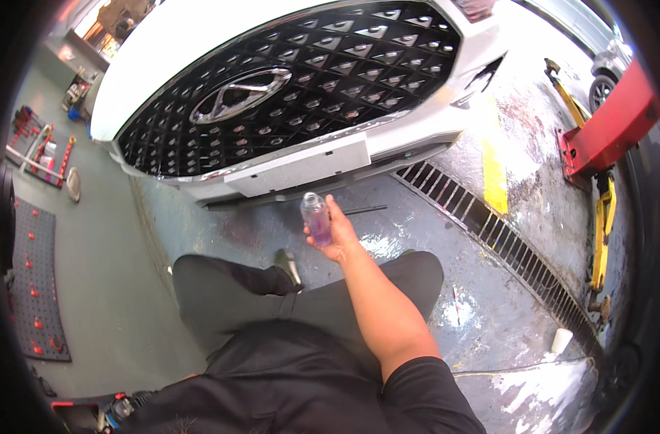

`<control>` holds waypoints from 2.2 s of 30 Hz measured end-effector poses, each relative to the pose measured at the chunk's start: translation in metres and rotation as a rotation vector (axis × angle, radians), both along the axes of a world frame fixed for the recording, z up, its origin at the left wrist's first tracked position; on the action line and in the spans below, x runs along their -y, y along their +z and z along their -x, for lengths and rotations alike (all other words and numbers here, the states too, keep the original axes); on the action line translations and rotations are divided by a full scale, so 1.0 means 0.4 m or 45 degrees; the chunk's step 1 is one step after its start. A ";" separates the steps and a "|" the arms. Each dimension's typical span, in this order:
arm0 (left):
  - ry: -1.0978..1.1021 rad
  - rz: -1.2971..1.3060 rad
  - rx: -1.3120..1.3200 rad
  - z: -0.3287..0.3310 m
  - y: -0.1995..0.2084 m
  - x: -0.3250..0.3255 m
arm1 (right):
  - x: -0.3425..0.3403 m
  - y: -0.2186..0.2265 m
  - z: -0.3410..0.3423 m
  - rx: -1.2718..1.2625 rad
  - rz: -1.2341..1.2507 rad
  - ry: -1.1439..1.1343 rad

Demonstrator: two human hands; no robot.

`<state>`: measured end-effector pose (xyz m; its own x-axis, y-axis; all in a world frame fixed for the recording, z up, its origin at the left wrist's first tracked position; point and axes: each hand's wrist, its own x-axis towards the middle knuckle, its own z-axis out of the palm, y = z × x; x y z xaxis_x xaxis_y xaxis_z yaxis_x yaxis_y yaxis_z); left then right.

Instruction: The person applies a liquid coating to the front bumper and grille of a white car using a small brush and a spray bottle. They repeatedly dip the brush into the bottle and paint the surface, occasionally moving around the vehicle to access different sections.

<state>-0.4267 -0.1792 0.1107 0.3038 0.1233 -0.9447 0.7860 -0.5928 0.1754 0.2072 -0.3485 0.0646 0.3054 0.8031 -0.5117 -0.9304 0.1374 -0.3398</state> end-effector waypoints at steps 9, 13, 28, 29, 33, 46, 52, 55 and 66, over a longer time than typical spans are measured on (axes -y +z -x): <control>-0.031 -0.104 0.051 -0.295 -0.037 -0.118 | -0.110 0.060 0.074 -0.107 -0.066 -0.198; -0.062 -0.089 0.024 -0.348 -0.047 -0.153 | -0.114 0.111 0.078 -0.102 -0.042 -0.180; -0.545 0.702 -0.618 -0.118 -0.036 0.114 | -0.067 0.148 0.027 -0.184 -0.113 -0.165; -0.566 0.710 -0.649 -0.158 -0.005 0.117 | -0.065 0.154 0.029 -0.161 -0.095 -0.174; -0.623 0.371 -0.396 -0.454 0.203 0.045 | -0.079 0.135 0.058 -0.132 -0.085 -0.122; 0.191 -0.455 2.072 -0.975 0.112 -0.101 | -0.204 0.091 0.224 0.055 -0.164 0.025; 0.256 -0.412 2.222 -0.966 0.000 -0.115 | -0.260 0.102 0.332 0.160 -0.001 0.082; 0.249 -0.442 2.302 -0.952 -0.021 -0.149 | -0.291 0.091 0.355 0.225 0.139 0.036; 0.515 -0.247 2.393 -0.967 -0.057 -0.281 | -0.374 0.030 0.289 0.701 0.303 0.050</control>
